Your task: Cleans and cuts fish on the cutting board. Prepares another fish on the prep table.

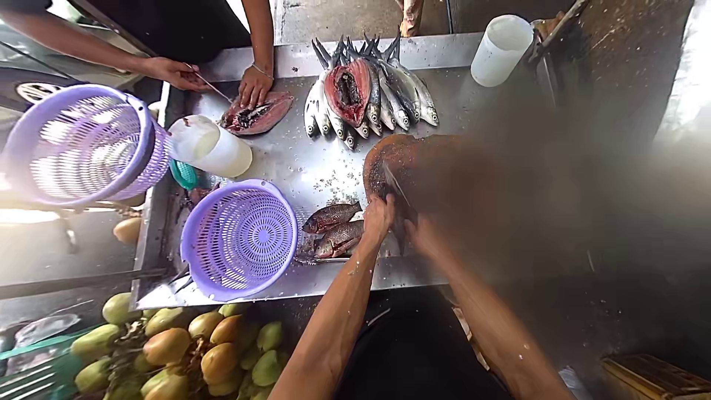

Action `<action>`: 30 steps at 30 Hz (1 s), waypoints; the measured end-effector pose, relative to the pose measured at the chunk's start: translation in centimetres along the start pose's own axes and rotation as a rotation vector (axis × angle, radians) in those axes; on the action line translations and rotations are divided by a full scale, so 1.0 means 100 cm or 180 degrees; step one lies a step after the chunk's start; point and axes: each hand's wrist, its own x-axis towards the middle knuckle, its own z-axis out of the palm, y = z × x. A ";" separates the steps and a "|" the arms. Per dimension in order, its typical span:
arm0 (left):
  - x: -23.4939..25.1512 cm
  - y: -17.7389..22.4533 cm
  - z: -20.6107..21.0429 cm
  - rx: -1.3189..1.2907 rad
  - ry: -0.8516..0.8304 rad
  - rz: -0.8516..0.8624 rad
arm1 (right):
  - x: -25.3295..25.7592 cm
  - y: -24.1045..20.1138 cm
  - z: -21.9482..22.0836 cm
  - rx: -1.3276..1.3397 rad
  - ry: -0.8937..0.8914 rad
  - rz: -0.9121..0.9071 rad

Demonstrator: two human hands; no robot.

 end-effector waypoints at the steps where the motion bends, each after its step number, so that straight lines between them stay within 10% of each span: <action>1: 0.000 0.003 -0.003 -0.0033 0.0028 -0.0049 | -0.003 -0.010 -0.011 -0.0148 -0.0223 0.0114; 6: 0.004 0.007 -0.008 0.0365 -0.0027 0.0251 | 0.013 0.032 0.007 0.0596 -0.0044 0.0050; 15: 0.003 0.005 0.006 0.2658 0.0179 0.2913 | -0.024 0.068 0.005 0.1059 -0.0103 -0.0030; 25: 0.015 -0.023 0.055 -0.1060 0.1135 0.1951 | -0.024 0.050 0.004 0.1005 0.0107 -0.0125; 30: 0.016 -0.025 0.065 -0.1686 0.1122 0.1413 | -0.029 0.009 -0.016 0.1942 0.2093 -0.1482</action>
